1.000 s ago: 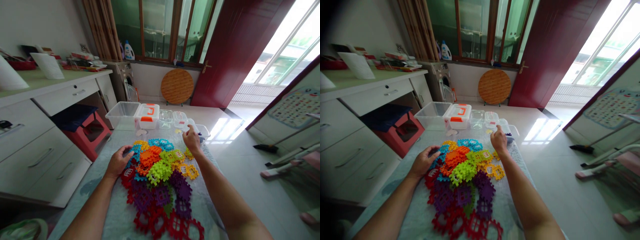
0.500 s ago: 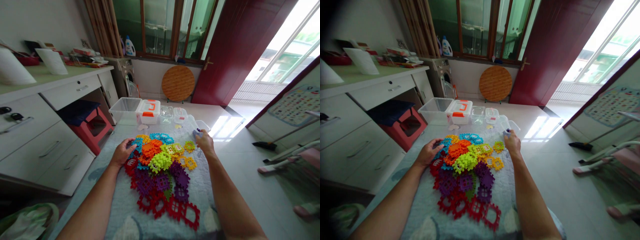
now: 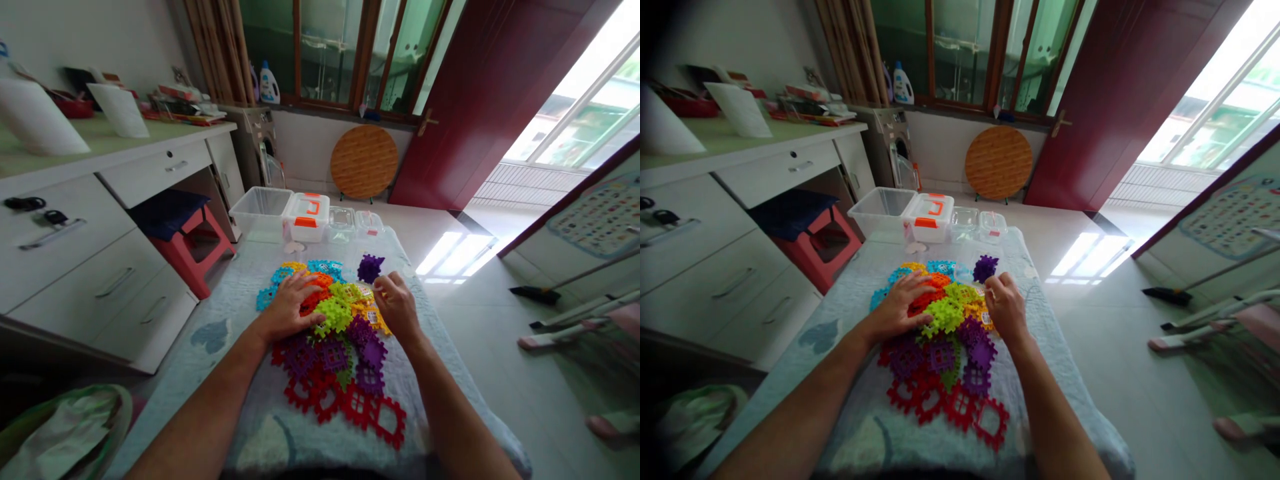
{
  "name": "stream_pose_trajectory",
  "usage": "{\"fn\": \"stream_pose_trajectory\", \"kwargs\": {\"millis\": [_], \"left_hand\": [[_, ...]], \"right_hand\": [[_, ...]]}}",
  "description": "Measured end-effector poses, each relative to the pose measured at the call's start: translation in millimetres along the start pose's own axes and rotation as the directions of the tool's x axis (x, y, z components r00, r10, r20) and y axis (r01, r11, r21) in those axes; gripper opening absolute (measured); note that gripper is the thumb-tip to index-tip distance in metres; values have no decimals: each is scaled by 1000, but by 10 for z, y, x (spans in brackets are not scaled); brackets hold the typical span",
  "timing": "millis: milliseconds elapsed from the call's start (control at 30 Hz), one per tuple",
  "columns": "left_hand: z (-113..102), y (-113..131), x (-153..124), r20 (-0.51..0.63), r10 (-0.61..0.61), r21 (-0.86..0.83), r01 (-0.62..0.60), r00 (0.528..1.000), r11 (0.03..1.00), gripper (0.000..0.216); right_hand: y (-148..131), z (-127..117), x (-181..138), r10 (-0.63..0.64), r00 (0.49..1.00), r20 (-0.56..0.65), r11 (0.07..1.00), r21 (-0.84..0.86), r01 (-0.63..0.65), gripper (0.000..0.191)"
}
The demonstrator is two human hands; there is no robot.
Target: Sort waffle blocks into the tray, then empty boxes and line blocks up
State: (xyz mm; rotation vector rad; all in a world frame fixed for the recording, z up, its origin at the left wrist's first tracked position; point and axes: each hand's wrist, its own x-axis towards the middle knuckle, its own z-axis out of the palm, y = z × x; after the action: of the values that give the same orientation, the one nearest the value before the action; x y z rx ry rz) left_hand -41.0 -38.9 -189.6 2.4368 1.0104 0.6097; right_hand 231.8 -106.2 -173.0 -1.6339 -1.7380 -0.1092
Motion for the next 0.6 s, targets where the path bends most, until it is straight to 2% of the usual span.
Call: {"fn": "stream_pose_trajectory", "kwargs": {"millis": [100,233,367,500,600], "left_hand": [[31,-12,1,10,-8,66,7,1000,998,57],[-20,-42,6,-117,-34,82,44,993,996,52],[-22,-5,33,-275,-154,-102,130,949,986,55],[49,28,58,-277,-236,-236,172,932,956,42],[85,38,60,-304,-281,-272,200,910,941,30]], "right_hand": [[-188,134,-100,-95,995,13,994,-53,96,19],[-306,273,-208,-189,982,-4,979,-79,188,26],[-393,285,-249,-280,960,7,959,-33,280,27],[-492,247,-269,-380,925,25,922,92,376,24],[-538,227,-284,-417,908,40,896,188,403,30]]}}
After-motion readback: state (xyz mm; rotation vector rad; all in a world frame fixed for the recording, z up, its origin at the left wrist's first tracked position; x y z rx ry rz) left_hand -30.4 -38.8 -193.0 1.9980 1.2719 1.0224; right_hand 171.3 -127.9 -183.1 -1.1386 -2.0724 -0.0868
